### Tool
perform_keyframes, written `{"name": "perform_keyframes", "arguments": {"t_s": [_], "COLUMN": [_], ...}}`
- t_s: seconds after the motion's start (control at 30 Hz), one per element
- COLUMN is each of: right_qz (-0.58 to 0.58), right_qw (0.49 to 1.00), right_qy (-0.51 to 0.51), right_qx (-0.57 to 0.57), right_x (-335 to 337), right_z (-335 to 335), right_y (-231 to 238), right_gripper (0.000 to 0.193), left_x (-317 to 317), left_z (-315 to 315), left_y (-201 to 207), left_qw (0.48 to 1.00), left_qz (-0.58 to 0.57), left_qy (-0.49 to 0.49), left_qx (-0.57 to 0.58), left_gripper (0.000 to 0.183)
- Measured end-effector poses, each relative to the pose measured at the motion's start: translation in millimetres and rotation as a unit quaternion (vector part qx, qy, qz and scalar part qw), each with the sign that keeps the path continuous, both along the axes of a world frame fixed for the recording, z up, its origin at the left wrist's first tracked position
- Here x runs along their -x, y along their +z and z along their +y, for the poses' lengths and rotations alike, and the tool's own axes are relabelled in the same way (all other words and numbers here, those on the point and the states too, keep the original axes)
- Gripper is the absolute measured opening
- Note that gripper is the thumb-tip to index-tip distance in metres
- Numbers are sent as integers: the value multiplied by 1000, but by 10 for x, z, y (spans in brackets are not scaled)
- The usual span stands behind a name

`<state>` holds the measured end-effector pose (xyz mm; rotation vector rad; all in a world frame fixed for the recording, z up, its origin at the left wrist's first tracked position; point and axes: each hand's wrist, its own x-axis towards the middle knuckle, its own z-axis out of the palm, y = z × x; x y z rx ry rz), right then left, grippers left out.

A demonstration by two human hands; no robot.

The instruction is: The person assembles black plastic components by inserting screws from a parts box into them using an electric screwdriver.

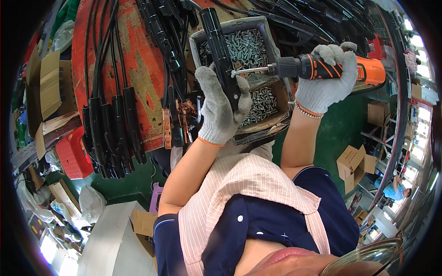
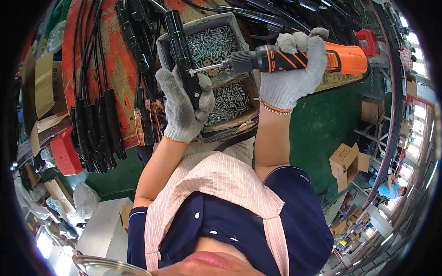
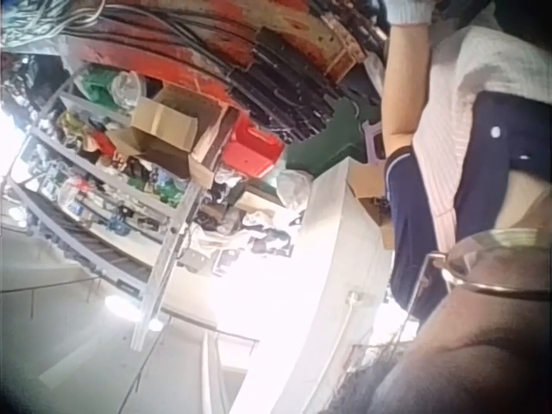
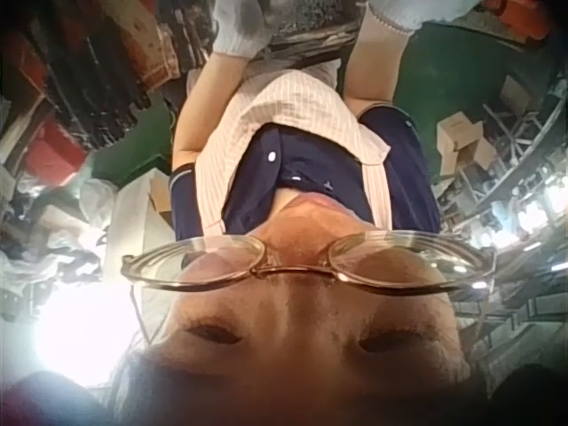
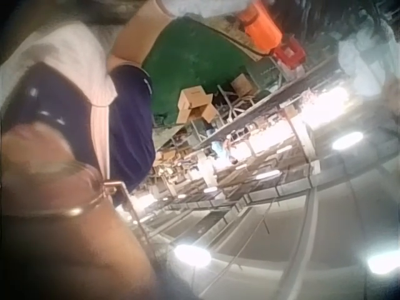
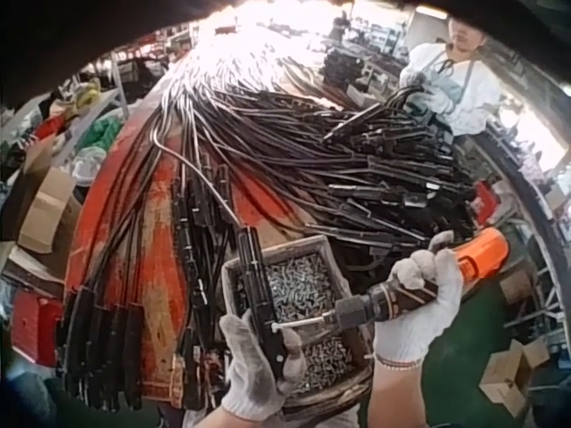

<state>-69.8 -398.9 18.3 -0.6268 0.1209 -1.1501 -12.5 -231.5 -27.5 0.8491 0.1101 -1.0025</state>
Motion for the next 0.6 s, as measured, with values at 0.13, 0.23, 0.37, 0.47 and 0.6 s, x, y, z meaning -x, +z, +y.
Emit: {"name": "perform_keyframes", "arguments": {"t_s": [0.13,0.23,0.37,0.47,0.6], "right_qz": [21,18,24,23,39], "right_qw": [1000,999,996,984,959], "right_qy": [-10,4,13,46,80], "right_qx": [5,27,91,170,269], "right_x": [37,63,8,-50,-200], "right_z": [-59,-18,99,226,309], "right_y": [-79,-27,141,336,482], "right_gripper": [21,24,26,31,38], "left_x": [13,27,20,28,16], "left_z": [11,-23,-64,-19,-41], "left_y": [-46,10,-7,22,-9], "left_qw": [999,1000,998,999,999], "left_qz": [32,24,48,30,13], "left_qy": [-7,14,24,20,-5], "left_qx": [0,-6,-20,-37,-36], "left_gripper": [67,68,66,69,76]}}
